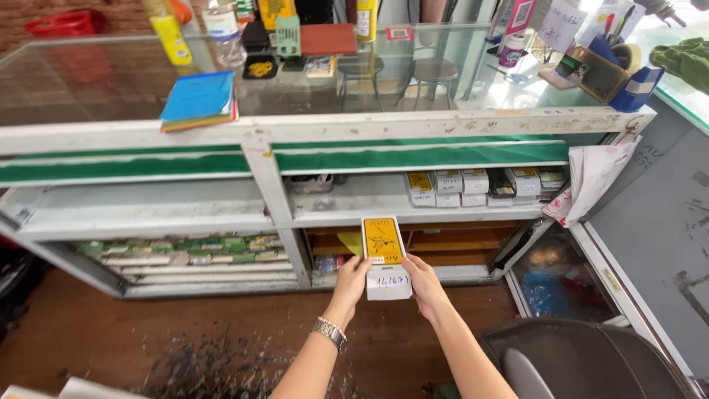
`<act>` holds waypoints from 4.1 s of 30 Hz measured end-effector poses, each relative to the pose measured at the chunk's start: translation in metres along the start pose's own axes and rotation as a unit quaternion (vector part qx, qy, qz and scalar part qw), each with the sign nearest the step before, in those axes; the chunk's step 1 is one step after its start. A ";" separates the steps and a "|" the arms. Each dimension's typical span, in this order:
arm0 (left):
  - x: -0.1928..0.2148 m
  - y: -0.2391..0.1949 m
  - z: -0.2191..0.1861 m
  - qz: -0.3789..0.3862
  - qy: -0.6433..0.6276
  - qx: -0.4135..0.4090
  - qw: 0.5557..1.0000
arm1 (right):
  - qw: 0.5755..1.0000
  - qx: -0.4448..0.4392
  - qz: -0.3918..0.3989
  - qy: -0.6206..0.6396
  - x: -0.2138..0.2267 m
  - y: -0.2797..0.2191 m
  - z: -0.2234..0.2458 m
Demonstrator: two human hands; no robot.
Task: The person picks up small product boxes from a counter and places them into a glass display cabinet. They handle several yellow and purple boxes one at a time, arranging them on the shelves.
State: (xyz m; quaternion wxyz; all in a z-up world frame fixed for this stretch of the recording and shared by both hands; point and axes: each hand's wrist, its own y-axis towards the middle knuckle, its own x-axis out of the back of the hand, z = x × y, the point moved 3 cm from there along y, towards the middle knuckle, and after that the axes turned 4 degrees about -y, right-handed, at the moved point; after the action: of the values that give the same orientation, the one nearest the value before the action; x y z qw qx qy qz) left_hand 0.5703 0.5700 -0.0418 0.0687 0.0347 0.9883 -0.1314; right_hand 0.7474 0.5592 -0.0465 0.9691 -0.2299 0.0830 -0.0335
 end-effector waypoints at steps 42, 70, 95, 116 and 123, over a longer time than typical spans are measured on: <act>-0.153 0.469 0.153 0.024 -0.013 0.010 1.000 | 0.927 0.262 -0.264 -0.036 0.175 0.438 0.004; -0.140 0.375 0.054 -0.035 0.175 -0.198 0.964 | 0.823 0.267 -0.318 -0.387 0.127 0.363 0.053; -0.011 0.109 -0.133 -0.090 0.110 -0.260 0.955 | 0.840 0.397 -0.170 -0.328 -0.046 0.122 0.147; 0.199 -0.191 -0.104 -0.384 0.051 -0.290 0.875 | 0.828 0.423 0.138 -0.340 -0.290 -0.088 0.037; 0.269 -0.293 -0.085 -0.473 0.055 -0.286 0.832 | 0.804 0.433 0.216 -0.345 -0.376 -0.163 -0.013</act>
State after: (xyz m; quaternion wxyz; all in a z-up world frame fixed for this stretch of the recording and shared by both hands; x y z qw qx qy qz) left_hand 0.2682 0.3240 0.0748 -0.0490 -0.4508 0.8798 0.1427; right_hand 0.3712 0.4469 0.0703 0.9148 0.2407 -0.2324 0.2263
